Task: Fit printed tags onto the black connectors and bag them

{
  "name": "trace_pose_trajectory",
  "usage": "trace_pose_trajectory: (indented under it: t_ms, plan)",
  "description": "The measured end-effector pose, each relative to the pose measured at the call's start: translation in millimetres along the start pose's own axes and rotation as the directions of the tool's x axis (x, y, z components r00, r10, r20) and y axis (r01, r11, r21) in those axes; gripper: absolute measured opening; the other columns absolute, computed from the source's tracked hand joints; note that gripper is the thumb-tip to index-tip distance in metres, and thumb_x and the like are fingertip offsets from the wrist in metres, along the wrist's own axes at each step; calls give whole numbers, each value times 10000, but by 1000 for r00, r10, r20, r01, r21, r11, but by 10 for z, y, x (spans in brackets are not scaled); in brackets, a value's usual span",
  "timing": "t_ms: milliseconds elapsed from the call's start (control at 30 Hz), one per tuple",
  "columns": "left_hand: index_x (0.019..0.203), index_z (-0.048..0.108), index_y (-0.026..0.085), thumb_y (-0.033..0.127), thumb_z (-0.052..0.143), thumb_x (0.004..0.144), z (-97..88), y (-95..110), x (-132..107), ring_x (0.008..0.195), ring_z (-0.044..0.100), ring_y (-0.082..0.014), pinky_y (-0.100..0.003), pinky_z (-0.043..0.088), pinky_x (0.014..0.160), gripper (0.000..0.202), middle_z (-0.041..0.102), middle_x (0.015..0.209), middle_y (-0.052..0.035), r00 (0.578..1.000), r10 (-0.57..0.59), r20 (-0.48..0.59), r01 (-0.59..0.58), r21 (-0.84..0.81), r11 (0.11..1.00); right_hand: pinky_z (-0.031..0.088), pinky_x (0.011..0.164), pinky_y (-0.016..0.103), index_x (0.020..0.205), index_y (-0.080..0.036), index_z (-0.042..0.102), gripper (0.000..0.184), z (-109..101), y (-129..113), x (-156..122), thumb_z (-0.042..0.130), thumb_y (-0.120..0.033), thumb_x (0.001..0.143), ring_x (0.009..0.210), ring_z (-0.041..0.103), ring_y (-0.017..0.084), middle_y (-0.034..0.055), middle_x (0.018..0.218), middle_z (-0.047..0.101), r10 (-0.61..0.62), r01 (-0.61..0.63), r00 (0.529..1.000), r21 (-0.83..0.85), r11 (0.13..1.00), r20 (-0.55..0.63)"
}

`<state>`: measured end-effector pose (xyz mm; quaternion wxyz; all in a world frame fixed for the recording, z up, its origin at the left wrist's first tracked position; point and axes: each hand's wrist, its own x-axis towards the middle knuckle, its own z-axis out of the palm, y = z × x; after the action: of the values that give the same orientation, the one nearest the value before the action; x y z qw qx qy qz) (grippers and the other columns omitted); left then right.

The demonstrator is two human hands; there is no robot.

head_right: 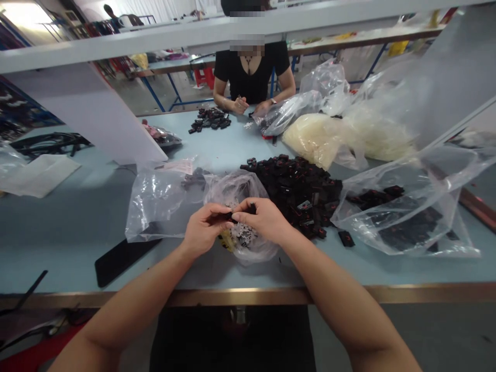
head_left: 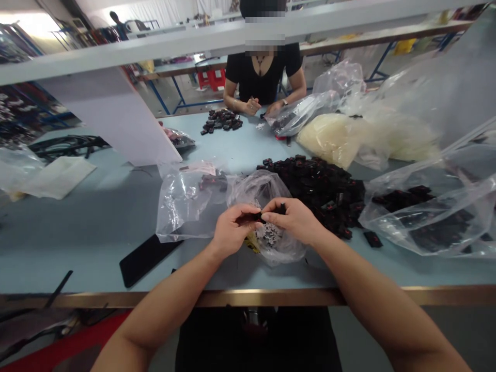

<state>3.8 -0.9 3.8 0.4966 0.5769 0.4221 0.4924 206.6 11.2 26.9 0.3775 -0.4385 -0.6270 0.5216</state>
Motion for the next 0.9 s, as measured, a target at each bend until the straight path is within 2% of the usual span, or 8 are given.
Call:
trace_pose_trajectory:
  t_ms: [167, 267, 367, 600, 767, 900]
  plan:
    - [933, 778, 202, 271, 946, 646, 20, 4, 12, 821, 745, -194, -318, 617, 789, 339, 793, 875, -25, 999, -31, -17, 30, -58, 998, 309, 479, 252, 821, -192, 707, 364, 1, 13, 7, 847, -521, 753, 494, 396, 98, -61, 575, 534, 78, -80, 997, 158, 984, 15]
    - [939, 763, 194, 264, 945, 633, 26, -3, 36, 805, 733, -182, -304, 605, 770, 363, 787, 879, -22, 997, -69, -43, 64, -110, 992, 322, 477, 256, 834, -202, 682, 387, 1, 12, 3, 840, -547, 760, 504, 431, 104, -39, 633, 593, 97, -86, 995, 253, 964, -32]
    - [931, 751, 189, 268, 955, 619, 24, -13, 54, 793, 721, -169, -293, 594, 766, 381, 782, 881, -19, 994, -89, -61, 80, -138, 987, 362, 498, 262, 864, -203, 699, 358, -5, -4, -6, 842, -513, 756, 546, 489, 114, -8, 718, 663, 95, -77, 993, 250, 965, -63]
    - [927, 739, 189, 286, 973, 604, 28, -13, 49, 787, 727, -169, -285, 595, 745, 410, 785, 868, -22, 994, -84, -67, 71, -175, 982, 397, 523, 269, 957, -204, 754, 293, -5, -39, -10, 810, -420, 767, 624, 596, 147, 7, 731, 701, 83, -60, 994, 270, 961, -72]
    - [933, 747, 191, 328, 983, 612, 16, -18, 49, 804, 735, -174, -293, 602, 761, 422, 784, 879, -25, 996, -65, -62, 55, -150, 987, 344, 486, 256, 918, -212, 730, 335, -10, -34, -7, 860, -458, 733, 581, 575, 135, 13, 748, 714, 99, -65, 990, 304, 951, -99]
    - [940, 741, 189, 309, 975, 624, 16, -8, 44, 806, 741, -180, -302, 607, 768, 412, 786, 880, -24, 997, -63, -54, 55, -143, 988, 276, 468, 248, 880, -197, 743, 360, -15, -22, -4, 848, -513, 742, 509, 460, 102, -12, 657, 652, 130, -105, 989, 284, 953, -68]
